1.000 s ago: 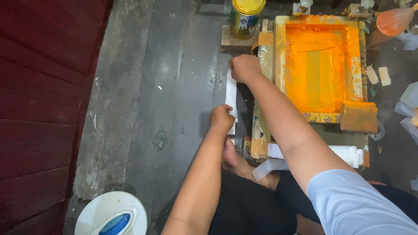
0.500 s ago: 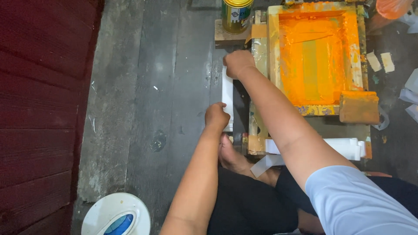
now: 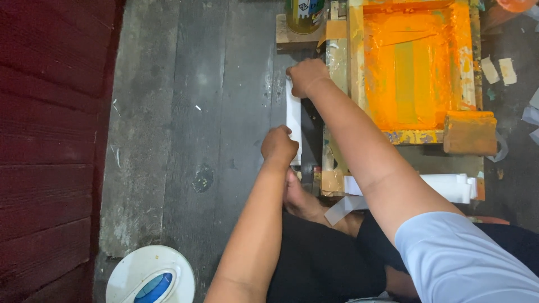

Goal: The person sits on the floor and uses a squeegee to spread orange ink across a screen printing frame. They then pull a strip of white material through the inked screen and inspect the result.

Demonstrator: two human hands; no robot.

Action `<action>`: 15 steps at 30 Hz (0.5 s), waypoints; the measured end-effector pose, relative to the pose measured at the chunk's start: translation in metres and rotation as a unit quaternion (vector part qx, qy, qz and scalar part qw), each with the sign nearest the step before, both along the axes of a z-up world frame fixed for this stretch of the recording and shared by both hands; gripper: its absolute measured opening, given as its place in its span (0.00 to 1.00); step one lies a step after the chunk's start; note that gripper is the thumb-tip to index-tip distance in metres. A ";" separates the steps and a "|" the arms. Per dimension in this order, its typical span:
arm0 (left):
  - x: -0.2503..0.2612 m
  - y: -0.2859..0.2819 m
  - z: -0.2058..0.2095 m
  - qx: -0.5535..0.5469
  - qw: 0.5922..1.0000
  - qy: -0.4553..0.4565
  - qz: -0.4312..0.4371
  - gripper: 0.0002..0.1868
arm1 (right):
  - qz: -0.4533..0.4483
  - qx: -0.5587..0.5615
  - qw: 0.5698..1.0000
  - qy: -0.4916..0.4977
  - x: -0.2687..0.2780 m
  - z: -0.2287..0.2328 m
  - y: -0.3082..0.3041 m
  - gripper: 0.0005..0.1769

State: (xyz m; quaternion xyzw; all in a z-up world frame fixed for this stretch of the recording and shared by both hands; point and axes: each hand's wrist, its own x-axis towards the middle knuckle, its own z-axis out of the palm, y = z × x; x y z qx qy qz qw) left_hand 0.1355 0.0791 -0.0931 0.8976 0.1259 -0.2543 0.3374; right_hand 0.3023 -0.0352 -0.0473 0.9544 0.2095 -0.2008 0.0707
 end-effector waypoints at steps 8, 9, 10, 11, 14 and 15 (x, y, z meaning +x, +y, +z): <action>-0.005 -0.015 0.048 -0.019 0.992 0.044 -0.115 0.35 | -0.026 -0.015 0.998 0.064 -0.016 0.024 0.008 0.37; -0.006 -0.014 0.054 -0.020 0.990 0.059 -0.124 0.36 | -0.025 -0.021 0.997 0.074 -0.018 0.025 0.009 0.38; -0.006 -0.015 0.048 -0.020 0.990 0.060 -0.125 0.36 | -0.025 -0.021 0.997 0.075 -0.017 0.024 0.008 0.38; -0.005 -0.015 0.042 -0.022 0.990 0.065 -0.122 0.37 | -0.032 -0.022 0.996 0.082 -0.017 0.022 0.008 0.39; -0.005 -0.015 0.039 -0.026 0.989 0.084 -0.117 0.38 | -0.037 -0.025 0.995 0.093 -0.013 0.016 0.010 0.38; -0.005 -0.016 0.041 -0.028 0.988 0.097 -0.115 0.38 | -0.036 -0.026 0.994 0.097 -0.011 0.013 0.011 0.37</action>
